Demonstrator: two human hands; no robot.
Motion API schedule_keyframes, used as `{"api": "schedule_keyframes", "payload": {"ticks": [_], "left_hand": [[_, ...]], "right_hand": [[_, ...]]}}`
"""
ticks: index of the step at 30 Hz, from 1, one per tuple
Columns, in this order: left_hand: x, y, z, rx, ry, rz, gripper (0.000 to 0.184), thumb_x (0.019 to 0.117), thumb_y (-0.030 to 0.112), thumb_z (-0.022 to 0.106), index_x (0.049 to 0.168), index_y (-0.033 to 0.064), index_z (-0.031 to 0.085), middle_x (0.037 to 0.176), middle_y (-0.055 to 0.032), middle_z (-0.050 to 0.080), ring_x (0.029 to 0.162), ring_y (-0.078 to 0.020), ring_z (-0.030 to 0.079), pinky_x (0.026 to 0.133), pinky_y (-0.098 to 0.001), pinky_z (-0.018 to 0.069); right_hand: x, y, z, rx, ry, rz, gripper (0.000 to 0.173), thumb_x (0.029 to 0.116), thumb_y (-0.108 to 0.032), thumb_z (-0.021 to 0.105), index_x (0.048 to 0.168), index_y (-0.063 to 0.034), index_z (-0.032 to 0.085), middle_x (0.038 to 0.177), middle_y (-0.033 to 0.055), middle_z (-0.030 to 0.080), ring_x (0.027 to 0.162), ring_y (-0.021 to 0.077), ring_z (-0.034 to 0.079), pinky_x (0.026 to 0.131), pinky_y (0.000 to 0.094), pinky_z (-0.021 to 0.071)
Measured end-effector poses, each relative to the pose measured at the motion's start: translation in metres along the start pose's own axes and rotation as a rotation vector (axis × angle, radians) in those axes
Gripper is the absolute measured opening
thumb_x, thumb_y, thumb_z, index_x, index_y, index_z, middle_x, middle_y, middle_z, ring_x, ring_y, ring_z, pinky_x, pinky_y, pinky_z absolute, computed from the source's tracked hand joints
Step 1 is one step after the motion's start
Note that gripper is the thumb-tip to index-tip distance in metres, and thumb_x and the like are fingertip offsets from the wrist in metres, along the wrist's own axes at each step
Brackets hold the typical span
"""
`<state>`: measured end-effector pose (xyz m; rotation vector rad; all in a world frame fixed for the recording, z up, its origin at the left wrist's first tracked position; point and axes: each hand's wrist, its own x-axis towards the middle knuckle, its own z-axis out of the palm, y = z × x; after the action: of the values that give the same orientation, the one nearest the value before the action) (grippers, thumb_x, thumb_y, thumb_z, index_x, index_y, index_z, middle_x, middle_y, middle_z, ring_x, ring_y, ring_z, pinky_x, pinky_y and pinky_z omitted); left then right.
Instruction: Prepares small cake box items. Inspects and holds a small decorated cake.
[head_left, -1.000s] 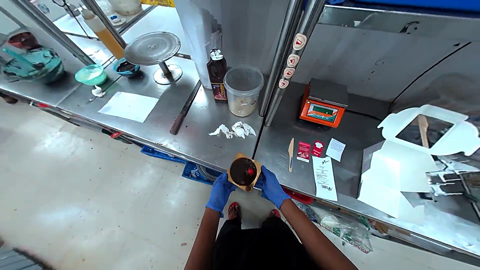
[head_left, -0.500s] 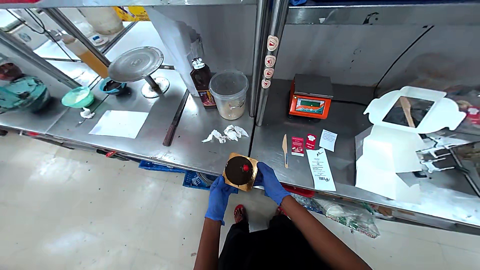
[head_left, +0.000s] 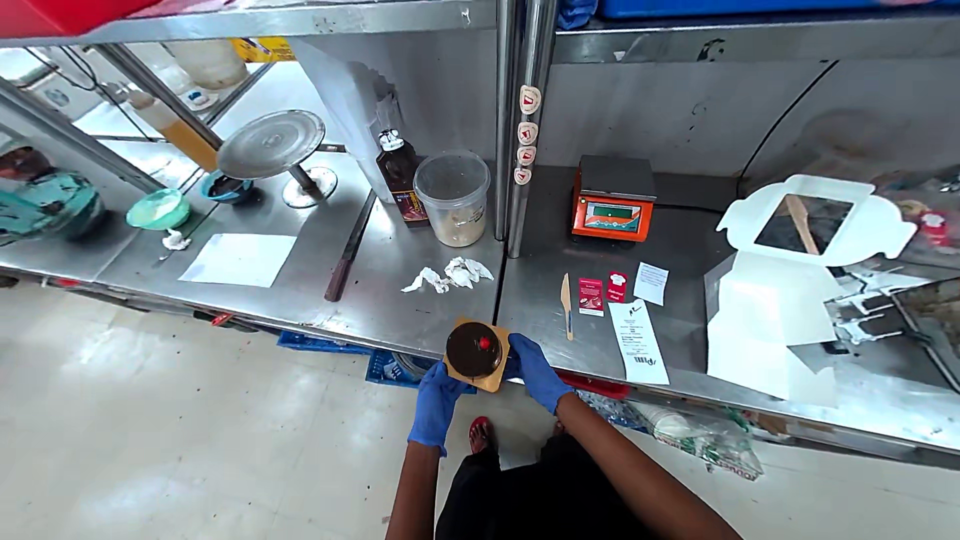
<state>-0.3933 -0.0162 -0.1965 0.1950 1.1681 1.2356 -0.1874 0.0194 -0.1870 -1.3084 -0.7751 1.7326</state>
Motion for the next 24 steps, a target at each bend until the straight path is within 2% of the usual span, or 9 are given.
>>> {"api": "schedule_keyframes", "payload": {"ticks": [2, 6, 10, 13, 15, 17, 21, 24], "left_hand": [[-0.01, 0.001, -0.002, -0.005, -0.008, 0.007, 0.032, 0.1119, 0.016, 0.032, 0.126, -0.0051, 0.053, 0.101, -0.018, 0.072, 0.089, -0.0267, 0.073, 0.083, -0.0429, 0.0615], [-0.005, -0.005, -0.007, 0.048, -0.004, -0.005, 0.033, 0.1122, 0.017, 0.033, 0.127, -0.0043, 0.053, 0.101, -0.0178, 0.07, 0.089, -0.0262, 0.072, 0.083, -0.0432, 0.0607], [-0.015, 0.005, 0.001, 0.025, -0.044, 0.042, 0.034, 0.1121, 0.018, 0.033, 0.126, -0.0038, 0.055, 0.102, -0.0169, 0.072, 0.09, -0.0259, 0.073, 0.084, -0.0429, 0.061], [-0.006, 0.002, -0.001, 0.026, -0.052, 0.021, 0.033, 0.1122, 0.018, 0.033, 0.125, -0.0025, 0.056, 0.102, -0.0161, 0.072, 0.092, -0.0251, 0.072, 0.085, -0.0423, 0.0606], [0.001, -0.005, -0.006, 0.027, -0.035, 0.004, 0.033, 0.1122, 0.018, 0.034, 0.124, -0.0038, 0.056, 0.101, -0.0175, 0.071, 0.09, -0.0262, 0.072, 0.083, -0.043, 0.0607], [-0.001, 0.003, -0.002, 0.031, -0.047, 0.02, 0.034, 0.1123, 0.019, 0.034, 0.125, -0.0043, 0.056, 0.102, -0.0178, 0.072, 0.091, -0.0261, 0.072, 0.084, -0.0427, 0.0607], [-0.004, 0.001, -0.007, 0.05, -0.059, 0.028, 0.034, 0.1123, 0.02, 0.034, 0.123, -0.003, 0.056, 0.1, -0.0172, 0.072, 0.088, -0.0257, 0.073, 0.081, -0.0421, 0.0616], [-0.004, 0.003, -0.005, 0.069, -0.077, 0.033, 0.035, 0.1125, 0.021, 0.034, 0.127, -0.0034, 0.055, 0.101, -0.0187, 0.072, 0.089, -0.0275, 0.073, 0.082, -0.0436, 0.062]], "right_hand": [[-0.008, 0.002, 0.0, -0.013, -0.006, -0.012, 0.045, 0.1121, -0.036, 0.033, 0.115, -0.0027, 0.062, 0.087, 0.0153, 0.07, 0.075, 0.0247, 0.071, 0.069, 0.0408, 0.0613], [-0.002, 0.017, -0.004, -0.01, -0.002, 0.016, 0.047, 0.1121, -0.038, 0.032, 0.119, -0.0024, 0.061, 0.09, 0.0169, 0.071, 0.077, 0.027, 0.072, 0.071, 0.0426, 0.0616], [-0.008, 0.002, -0.002, -0.027, 0.004, -0.038, 0.047, 0.1118, -0.04, 0.032, 0.118, -0.0038, 0.063, 0.089, 0.0152, 0.071, 0.077, 0.0254, 0.071, 0.071, 0.0428, 0.0617], [-0.002, 0.01, -0.005, -0.034, 0.003, -0.029, 0.047, 0.1117, -0.041, 0.033, 0.116, -0.0052, 0.062, 0.088, 0.0144, 0.069, 0.075, 0.0251, 0.07, 0.07, 0.0424, 0.061], [0.001, 0.013, -0.005, -0.023, 0.007, 0.003, 0.047, 0.1124, -0.039, 0.031, 0.119, -0.0031, 0.061, 0.091, 0.0164, 0.071, 0.078, 0.0265, 0.072, 0.071, 0.0422, 0.0619], [0.002, 0.001, 0.001, -0.017, 0.022, -0.011, 0.044, 0.113, -0.034, 0.031, 0.116, -0.0016, 0.061, 0.087, 0.0154, 0.071, 0.076, 0.0253, 0.072, 0.07, 0.0408, 0.0624], [-0.003, 0.008, 0.0, -0.015, 0.015, -0.02, 0.044, 0.1123, -0.037, 0.033, 0.113, -0.0035, 0.062, 0.084, 0.0145, 0.069, 0.074, 0.0253, 0.071, 0.071, 0.0424, 0.062], [-0.005, 0.004, 0.001, 0.006, 0.023, -0.062, 0.041, 0.1128, -0.031, 0.032, 0.111, -0.0018, 0.061, 0.08, 0.0134, 0.07, 0.069, 0.0231, 0.071, 0.065, 0.0388, 0.0619]]}}
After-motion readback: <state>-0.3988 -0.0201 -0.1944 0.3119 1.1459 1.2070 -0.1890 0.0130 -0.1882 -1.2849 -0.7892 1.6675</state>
